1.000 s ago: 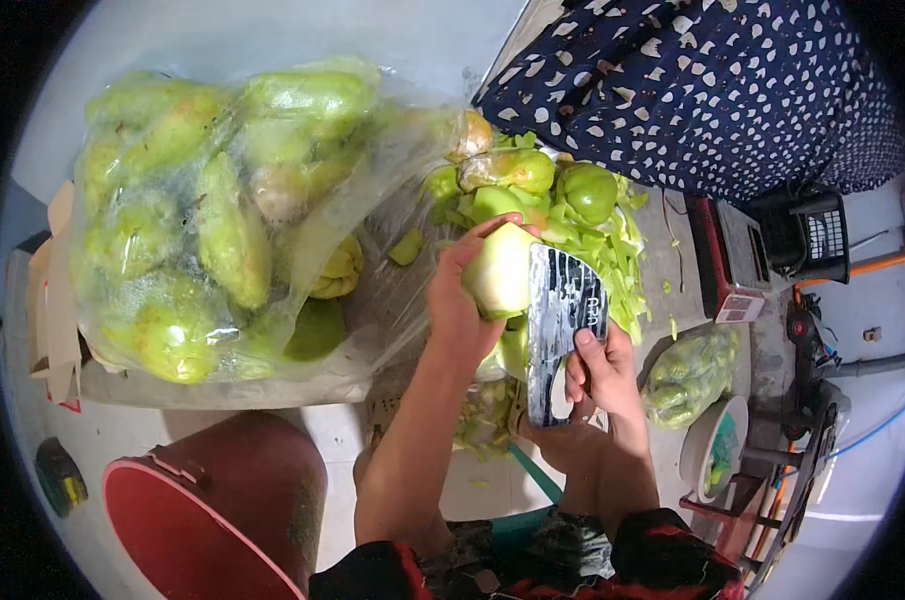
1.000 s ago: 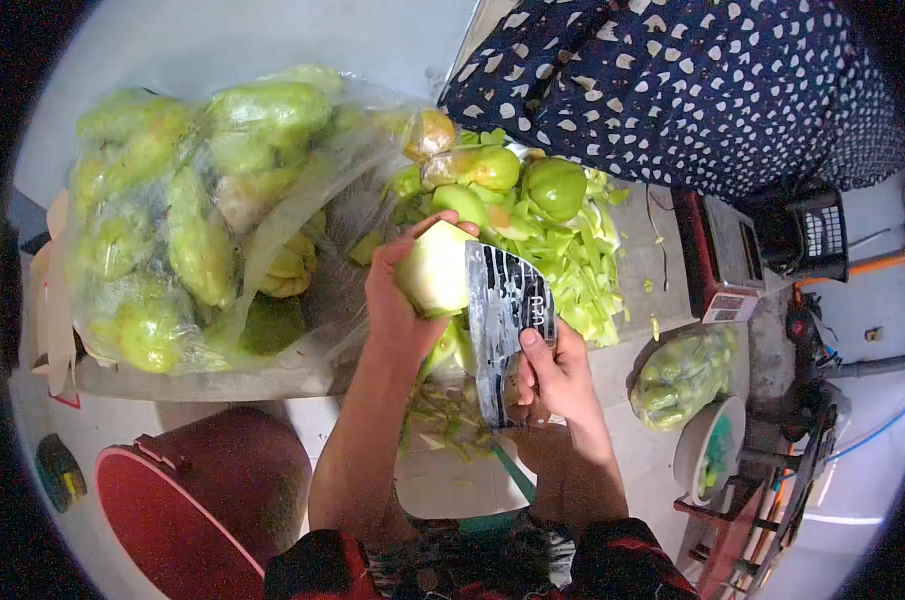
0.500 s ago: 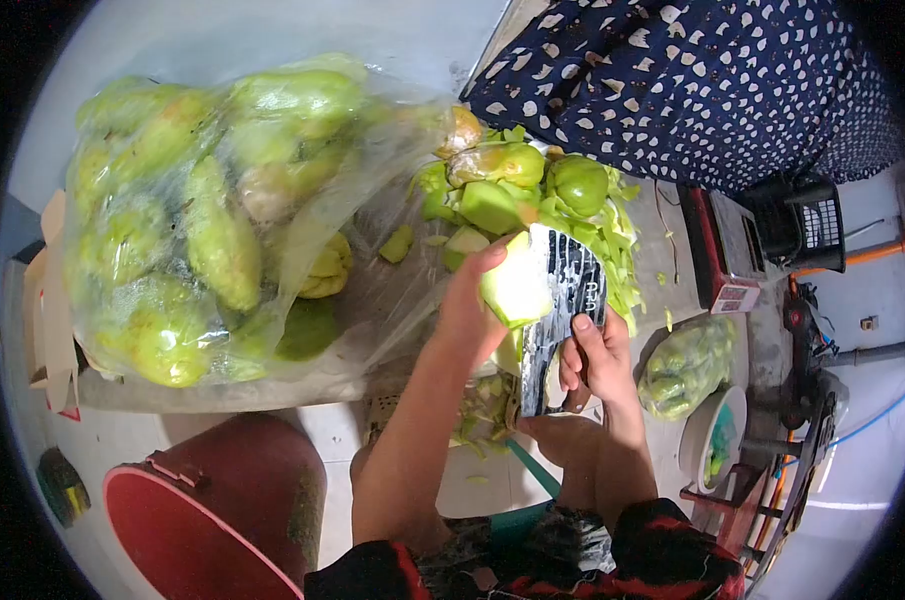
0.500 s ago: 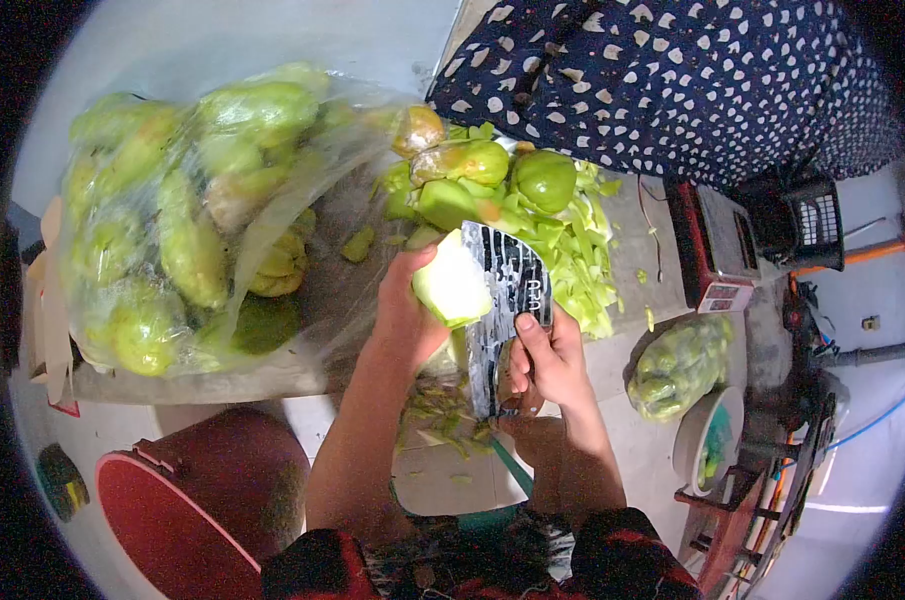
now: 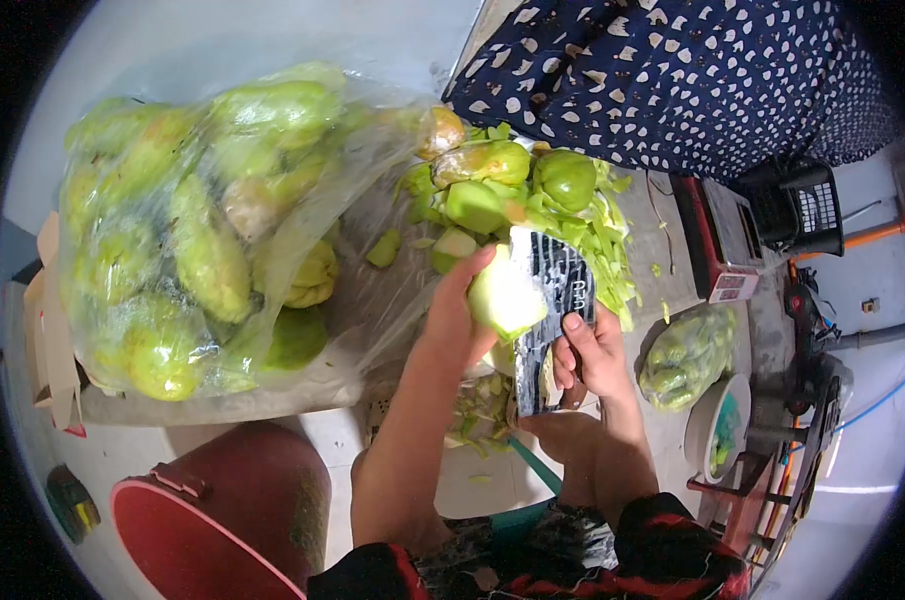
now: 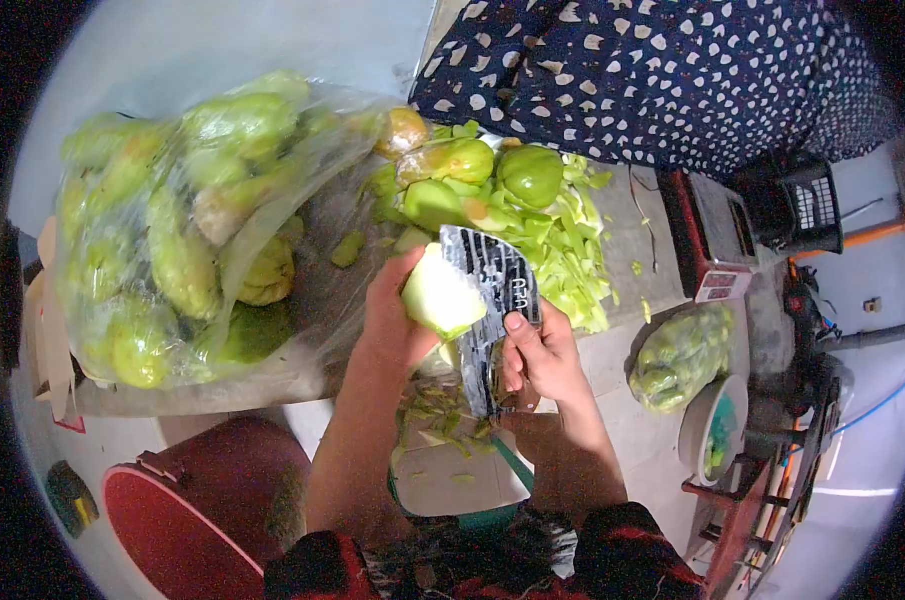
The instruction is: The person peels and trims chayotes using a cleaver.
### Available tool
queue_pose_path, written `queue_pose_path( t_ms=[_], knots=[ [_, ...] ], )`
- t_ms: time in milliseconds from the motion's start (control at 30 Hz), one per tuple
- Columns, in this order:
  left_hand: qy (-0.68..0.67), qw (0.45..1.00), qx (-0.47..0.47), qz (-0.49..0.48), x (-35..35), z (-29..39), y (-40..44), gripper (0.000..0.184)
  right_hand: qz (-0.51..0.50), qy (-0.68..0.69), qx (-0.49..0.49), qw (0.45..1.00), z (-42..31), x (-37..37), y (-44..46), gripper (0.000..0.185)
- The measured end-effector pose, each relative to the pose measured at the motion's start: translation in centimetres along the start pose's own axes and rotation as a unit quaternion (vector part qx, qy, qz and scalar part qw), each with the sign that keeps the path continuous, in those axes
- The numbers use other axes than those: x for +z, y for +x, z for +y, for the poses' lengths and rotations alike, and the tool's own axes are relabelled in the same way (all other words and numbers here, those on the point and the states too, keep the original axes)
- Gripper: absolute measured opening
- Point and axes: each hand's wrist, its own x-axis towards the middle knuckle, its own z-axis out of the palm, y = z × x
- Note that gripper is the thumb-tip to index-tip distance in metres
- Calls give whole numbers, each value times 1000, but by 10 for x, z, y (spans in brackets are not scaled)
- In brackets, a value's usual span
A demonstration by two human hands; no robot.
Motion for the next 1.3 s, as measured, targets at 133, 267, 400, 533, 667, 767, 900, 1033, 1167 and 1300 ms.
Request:
queue_pose_path(
  t_ms=[133,267,400,533,667,767,900,1033,1167,1300],
  knots=[
    [46,999,15,10,2,-1,2,43,-18,-5,5,1000,5,0,2,25],
    [20,999,25,16,3,-3,1,45,7,12,-20,1000,8,5,1,23],
    [-88,993,63,-43,-5,1,9,43,55,50,-60,995,7,5,2,21],
    [-52,985,159,-33,1,9,8,45,154,-393,-245,873,2,14,-8,15],
    [12,956,293,17,-2,1,13,53,46,-560,-416,715,11,32,-20,18],
    [40,937,348,17,-14,1,18,56,-5,-547,-430,718,22,38,-21,26],
    [69,907,416,18,-9,3,16,54,-3,-557,-437,706,27,44,-21,29],
    [94,898,430,28,-7,6,12,52,-8,-558,-423,714,25,47,-20,30],
    [112,895,431,10,-7,8,11,51,-8,-559,-418,716,26,47,-21,29],
    [135,884,447,7,-11,5,15,52,-5,-563,-410,718,27,48,-21,29]
  ],
)
